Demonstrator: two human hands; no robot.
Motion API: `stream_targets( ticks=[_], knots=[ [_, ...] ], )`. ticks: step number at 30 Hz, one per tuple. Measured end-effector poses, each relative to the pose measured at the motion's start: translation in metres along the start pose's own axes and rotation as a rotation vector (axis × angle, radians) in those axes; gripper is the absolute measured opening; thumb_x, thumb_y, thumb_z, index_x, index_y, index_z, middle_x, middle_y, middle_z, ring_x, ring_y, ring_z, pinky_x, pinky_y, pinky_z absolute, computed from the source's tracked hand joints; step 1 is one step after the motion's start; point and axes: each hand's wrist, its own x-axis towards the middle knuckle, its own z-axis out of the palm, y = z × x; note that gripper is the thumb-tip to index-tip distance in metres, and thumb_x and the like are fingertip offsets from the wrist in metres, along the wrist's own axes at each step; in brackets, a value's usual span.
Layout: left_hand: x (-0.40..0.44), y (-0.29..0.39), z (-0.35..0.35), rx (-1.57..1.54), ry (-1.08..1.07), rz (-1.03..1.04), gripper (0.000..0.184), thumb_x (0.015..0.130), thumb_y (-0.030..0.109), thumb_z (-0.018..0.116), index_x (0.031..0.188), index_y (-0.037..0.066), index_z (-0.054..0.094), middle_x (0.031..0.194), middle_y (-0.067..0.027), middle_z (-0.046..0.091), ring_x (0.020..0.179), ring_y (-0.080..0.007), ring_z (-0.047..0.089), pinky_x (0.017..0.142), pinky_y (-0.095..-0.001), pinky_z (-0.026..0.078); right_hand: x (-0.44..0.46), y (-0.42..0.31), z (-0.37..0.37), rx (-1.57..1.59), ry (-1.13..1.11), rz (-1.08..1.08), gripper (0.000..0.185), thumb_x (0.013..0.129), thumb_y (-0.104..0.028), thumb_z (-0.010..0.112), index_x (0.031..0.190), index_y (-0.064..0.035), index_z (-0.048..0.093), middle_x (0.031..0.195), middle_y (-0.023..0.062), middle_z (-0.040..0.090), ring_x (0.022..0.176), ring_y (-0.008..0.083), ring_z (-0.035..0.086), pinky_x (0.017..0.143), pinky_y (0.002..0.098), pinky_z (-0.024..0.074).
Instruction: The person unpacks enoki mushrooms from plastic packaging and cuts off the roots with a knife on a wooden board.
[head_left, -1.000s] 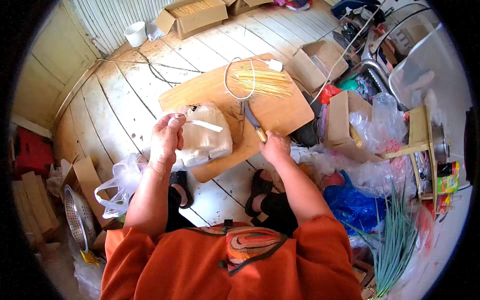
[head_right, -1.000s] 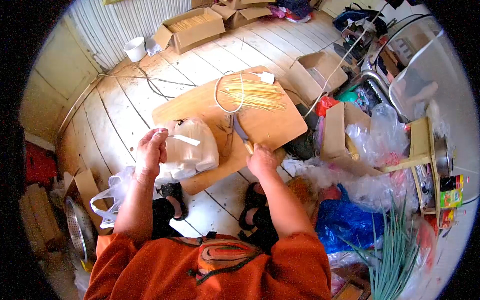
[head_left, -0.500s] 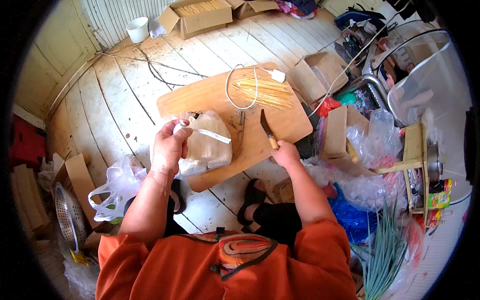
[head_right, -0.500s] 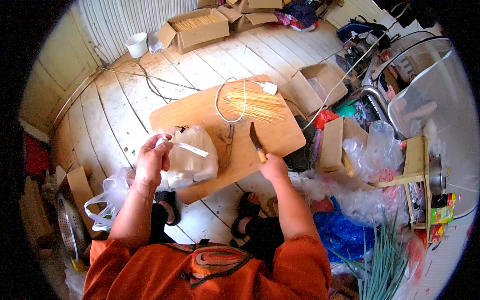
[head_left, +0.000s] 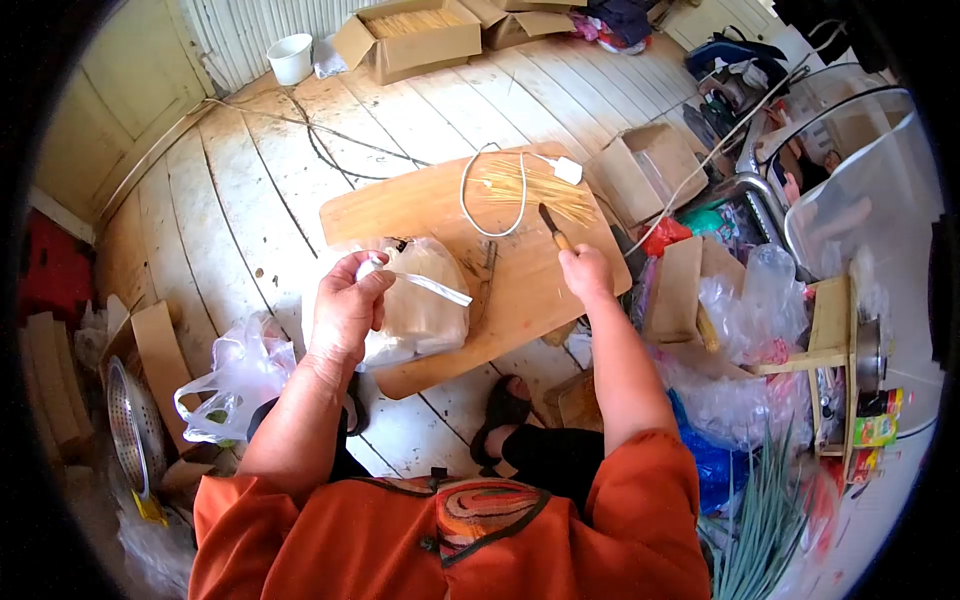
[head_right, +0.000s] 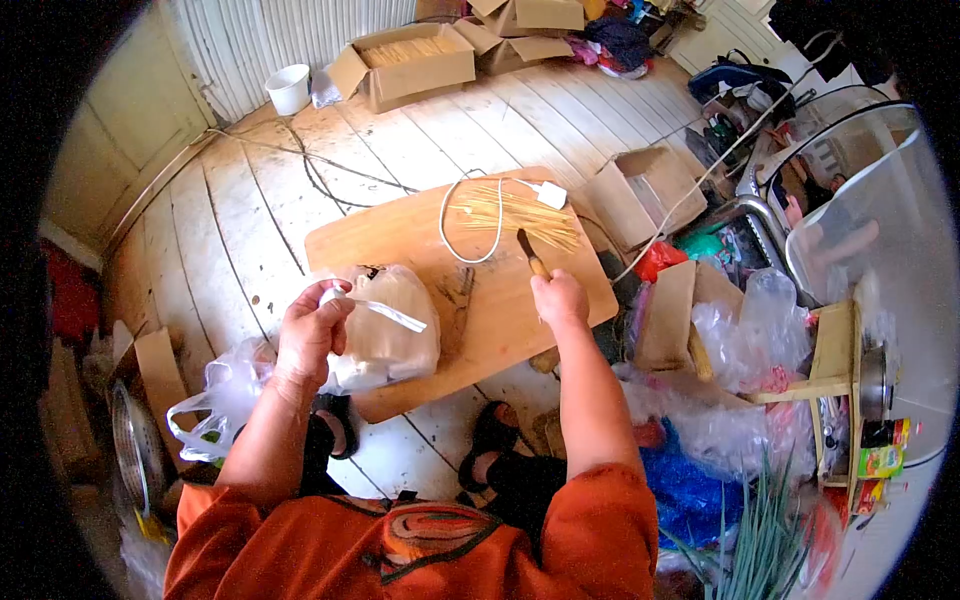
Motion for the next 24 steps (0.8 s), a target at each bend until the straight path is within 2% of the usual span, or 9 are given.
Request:
stream_targets(
  ticks=[3, 5, 9, 12, 15, 18, 22, 24],
  knots=[
    [-0.001, 0.001, 0.002, 0.005, 0.010, 0.001, 0.021, 0.083, 0.005, 0.061, 0.103, 0.003, 0.057, 0.058, 0.0013, 0.047, 0.041, -0.0083, 0.038, 0.039, -0.0245, 0.030, 0.007, 0.000, -0.003, 0.039, 0.018, 0.021, 0.041, 0.079, -0.038, 0.051, 0.087, -0.0011, 0.066, 0.091, 0.0240, 0.065, 0.089, 0.0413, 0.062, 0.079, 0.0472, 0.0487],
    [0.000, 0.001, 0.003, 0.011, 0.016, 0.004, 0.021, 0.083, 0.005, 0.061, 0.103, 0.003, 0.057, 0.058, 0.0013, 0.047, 0.041, -0.0084, 0.038, 0.039, -0.0245, 0.030, 0.012, 0.012, -0.001, -0.006, -0.015, 0.011, 0.037, 0.076, -0.036, 0.054, 0.085, -0.0022, 0.066, 0.085, 0.0210, 0.066, 0.082, 0.0364, 0.064, 0.074, 0.0438, 0.0485],
    [-0.001, 0.001, 0.004, 0.016, 0.021, 0.011, 0.022, 0.083, 0.005, 0.061, 0.104, 0.003, 0.056, 0.058, 0.0010, 0.047, 0.041, -0.0085, 0.038, 0.039, -0.0244, 0.030, -0.006, 0.035, -0.008, 0.082, -0.043, 0.017, 0.034, 0.076, -0.033, 0.056, 0.087, -0.0022, 0.067, 0.083, 0.0193, 0.067, 0.078, 0.0342, 0.065, 0.071, 0.0427, 0.0485],
    [0.000, 0.000, 0.004, 0.025, 0.018, 0.011, 0.022, 0.083, 0.005, 0.061, 0.104, 0.003, 0.056, 0.058, 0.0009, 0.047, 0.041, -0.0085, 0.038, 0.039, -0.0244, 0.030, -0.022, 0.058, -0.004, 0.172, -0.029, -0.015, 0.033, 0.077, -0.030, 0.057, 0.093, -0.0023, 0.067, 0.084, 0.0182, 0.067, 0.081, 0.0329, 0.065, 0.073, 0.0421, 0.0490],
    [0.000, -0.001, 0.004, 0.017, 0.023, 0.015, 0.022, 0.083, 0.005, 0.062, 0.104, 0.003, 0.056, 0.058, 0.0011, 0.047, 0.041, -0.0085, 0.038, 0.039, -0.0243, 0.030, -0.034, 0.079, 0.006, 0.071, 0.062, -0.052, 0.038, 0.078, -0.030, 0.057, 0.104, -0.0037, 0.065, 0.093, 0.0190, 0.067, 0.089, 0.0336, 0.064, 0.079, 0.0409, 0.0495],
    [0.001, -0.002, 0.008, 0.039, 0.064, 0.029, 0.019, 0.083, 0.004, 0.059, 0.102, 0.004, 0.059, 0.054, 0.0020, 0.046, 0.038, -0.0087, 0.035, 0.038, -0.0251, 0.027, -0.038, 0.092, 0.008, 0.003, 0.006, -0.003, 0.039, 0.079, -0.030, 0.056, 0.106, -0.0046, 0.065, 0.094, 0.0207, 0.067, 0.091, 0.0363, 0.063, 0.081, 0.0431, 0.0490],
    [0.001, -0.003, 0.009, 0.041, 0.066, 0.034, 0.019, 0.083, 0.005, 0.060, 0.102, 0.005, 0.059, 0.054, 0.0019, 0.046, 0.039, -0.0087, 0.035, 0.038, -0.0250, 0.027, -0.031, 0.099, 0.012, -0.029, 0.028, 0.053, 0.038, 0.079, -0.029, 0.056, 0.107, -0.0055, 0.065, 0.096, 0.0225, 0.066, 0.093, 0.0384, 0.062, 0.083, 0.0451, 0.0485],
    [0.001, -0.003, 0.009, 0.045, 0.065, 0.040, 0.019, 0.083, 0.006, 0.060, 0.102, 0.005, 0.059, 0.054, 0.0018, 0.046, 0.039, -0.0086, 0.035, 0.038, -0.0249, 0.027, -0.022, 0.104, 0.012, -0.094, 0.035, 0.074, 0.037, 0.079, -0.026, 0.057, 0.109, -0.0058, 0.063, 0.102, 0.0227, 0.064, 0.097, 0.0392, 0.061, 0.085, 0.0471, 0.0476]
  ],
)
